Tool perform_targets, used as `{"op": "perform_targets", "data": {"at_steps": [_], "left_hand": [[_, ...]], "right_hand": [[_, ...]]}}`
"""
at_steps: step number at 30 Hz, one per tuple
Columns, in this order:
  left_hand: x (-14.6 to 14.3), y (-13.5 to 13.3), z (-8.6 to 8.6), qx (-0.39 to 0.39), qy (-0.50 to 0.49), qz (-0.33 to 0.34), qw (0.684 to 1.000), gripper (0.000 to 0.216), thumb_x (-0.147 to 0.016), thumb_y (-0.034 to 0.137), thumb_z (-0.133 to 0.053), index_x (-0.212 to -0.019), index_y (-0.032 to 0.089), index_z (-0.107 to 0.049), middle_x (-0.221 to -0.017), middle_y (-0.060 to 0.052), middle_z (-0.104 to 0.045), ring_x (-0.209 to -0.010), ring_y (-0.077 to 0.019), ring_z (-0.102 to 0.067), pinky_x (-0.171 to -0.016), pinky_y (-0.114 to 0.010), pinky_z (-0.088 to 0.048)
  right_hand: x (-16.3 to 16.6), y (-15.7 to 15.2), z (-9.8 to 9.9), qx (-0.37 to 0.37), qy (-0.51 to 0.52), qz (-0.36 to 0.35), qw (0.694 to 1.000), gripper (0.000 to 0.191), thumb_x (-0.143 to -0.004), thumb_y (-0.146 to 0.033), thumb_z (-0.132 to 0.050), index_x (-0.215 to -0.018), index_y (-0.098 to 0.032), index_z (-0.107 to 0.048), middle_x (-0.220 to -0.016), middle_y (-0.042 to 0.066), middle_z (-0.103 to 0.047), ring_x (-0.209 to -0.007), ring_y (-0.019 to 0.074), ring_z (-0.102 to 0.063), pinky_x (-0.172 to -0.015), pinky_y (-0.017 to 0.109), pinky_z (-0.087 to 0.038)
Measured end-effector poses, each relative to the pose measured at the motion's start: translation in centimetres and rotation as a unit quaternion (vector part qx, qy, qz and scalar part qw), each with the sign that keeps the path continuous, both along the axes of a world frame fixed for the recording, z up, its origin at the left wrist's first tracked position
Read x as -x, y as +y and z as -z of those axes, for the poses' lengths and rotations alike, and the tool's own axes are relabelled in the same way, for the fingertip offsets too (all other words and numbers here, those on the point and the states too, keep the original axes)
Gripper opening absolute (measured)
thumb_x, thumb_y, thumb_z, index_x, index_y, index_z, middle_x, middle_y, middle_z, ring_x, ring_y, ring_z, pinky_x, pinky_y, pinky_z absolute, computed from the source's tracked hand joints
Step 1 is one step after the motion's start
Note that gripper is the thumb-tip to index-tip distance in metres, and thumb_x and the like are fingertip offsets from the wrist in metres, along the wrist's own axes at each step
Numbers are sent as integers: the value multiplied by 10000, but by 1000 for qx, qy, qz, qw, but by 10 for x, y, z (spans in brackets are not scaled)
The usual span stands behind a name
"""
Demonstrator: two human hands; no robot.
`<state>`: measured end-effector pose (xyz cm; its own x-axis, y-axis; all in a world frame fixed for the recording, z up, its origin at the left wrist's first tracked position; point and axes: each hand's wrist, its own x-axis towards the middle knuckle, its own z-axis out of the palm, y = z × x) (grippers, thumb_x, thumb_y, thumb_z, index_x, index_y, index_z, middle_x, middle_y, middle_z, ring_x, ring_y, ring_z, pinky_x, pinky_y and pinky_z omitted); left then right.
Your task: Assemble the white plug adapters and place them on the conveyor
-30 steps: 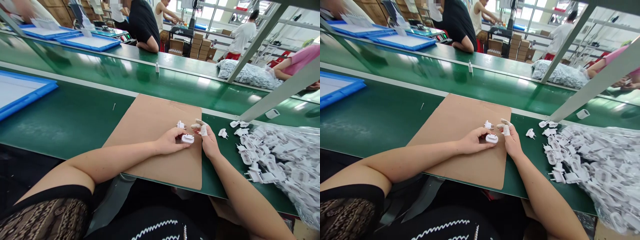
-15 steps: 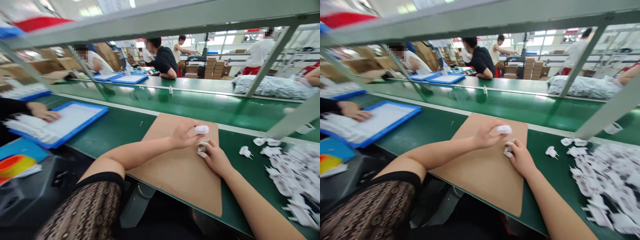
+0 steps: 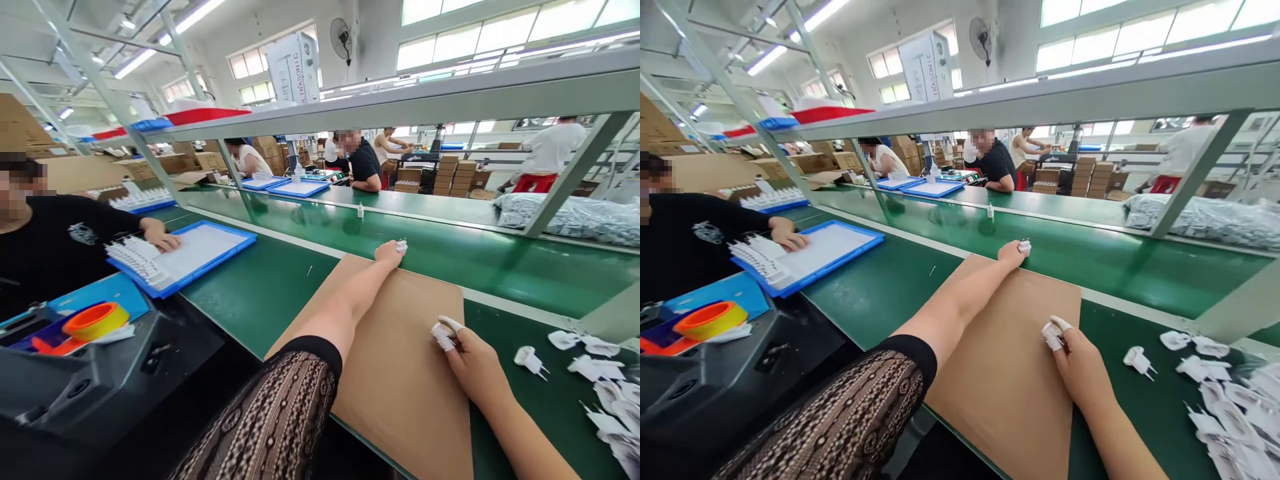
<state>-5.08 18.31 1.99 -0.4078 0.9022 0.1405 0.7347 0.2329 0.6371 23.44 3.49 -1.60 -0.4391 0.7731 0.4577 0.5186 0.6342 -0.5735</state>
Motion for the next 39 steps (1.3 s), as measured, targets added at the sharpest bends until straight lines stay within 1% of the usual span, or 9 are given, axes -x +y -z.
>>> {"op": "perform_targets", "data": {"at_steps": [4, 8, 12, 16, 20, 25, 29, 34, 39], "left_hand": [[3, -6, -1, 18, 5, -42, 999, 503, -854, 378, -759, -1281, 160, -605, -1362, -208, -659, -1272, -347, -575, -1035, -419, -440], [-5, -37, 9, -49, 41, -50, 997, 753, -866, 406, -739, -1492, 154, -405, -1658, -209, -335, -1540, -368, -248, -1241, -493, -230], [-23, -90, 30, -154, 40, 80, 984, 601, -866, 339, -714, -1412, 200, -505, -1523, -154, -516, -1445, -328, -406, -1240, -492, -279], [-46, -140, 42, -168, -53, 270, 947, 443, -881, 295, -675, -1305, 194, -596, -1339, -125, -651, -1270, -270, -572, -1113, -466, -445], [-61, -159, 43, -152, -149, 398, 892, 447, -906, 255, -641, -1348, 200, -606, -1231, -111, -700, -1053, -201, -654, -913, -370, -541], [-64, -162, 40, -140, -167, 465, 858, 326, -952, 319, -628, -1245, 190, -692, -1085, -92, -718, -922, -167, -666, -824, -314, -559], [-64, -164, 39, -143, -151, 470, 858, 269, -944, 368, -659, -1111, 172, -737, -981, -71, -734, -854, -162, -655, -803, -306, -546], [-65, -156, 42, -60, -247, 415, 874, 351, -917, 466, -703, -1091, 162, -723, -950, -55, -742, -797, -152, -639, -760, -302, -529], [-63, -150, 43, -15, -300, 427, 853, 406, -865, 532, -753, -1036, 166, -713, -929, -46, -729, -804, -158, -644, -771, -311, -524]], "right_hand": [[-2, -4, -4, 67, 21, 49, 996, 270, -853, -484, -568, -876, -246, -696, -607, 2, -642, -514, 218, -588, -496, 317, -433], [2, -8, -7, 251, 195, 49, 947, 431, -797, -526, -681, -1076, -199, -711, -797, 56, -746, -627, 222, -671, -576, 339, -541], [8, -7, -6, 355, 342, 23, 870, 606, -650, -454, -854, -1156, -186, -655, -1000, 101, -771, -848, 264, -743, -769, 398, -624], [8, -7, -7, 368, 377, 29, 850, 661, -628, -406, -885, -1191, -173, -629, -958, 78, -765, -831, 242, -746, -859, 423, -618], [6, -11, -8, 363, 374, 17, 853, 640, -652, -398, -890, -1200, -181, -641, -943, 63, -759, -849, 235, -740, -910, 432, -602], [5, -15, -10, 367, 341, -12, 866, 689, -663, -459, -915, -1246, -186, -669, -968, 64, -759, -863, 239, -732, -911, 427, -594], [3, -16, -13, 369, 303, -31, 878, 736, -682, -568, -901, -1283, -199, -690, -1008, 78, -759, -882, 245, -719, -888, 417, -597], [-4, -13, -9, 344, 240, -63, 905, 702, -730, -565, -884, -1312, -223, -693, -906, 53, -735, -797, 218, -680, -749, 358, -596], [-6, -12, 0, 310, 196, -48, 929, 563, -745, -584, -850, -1182, -239, -768, -960, 77, -764, -812, 240, -692, -759, 379, -609]]}}
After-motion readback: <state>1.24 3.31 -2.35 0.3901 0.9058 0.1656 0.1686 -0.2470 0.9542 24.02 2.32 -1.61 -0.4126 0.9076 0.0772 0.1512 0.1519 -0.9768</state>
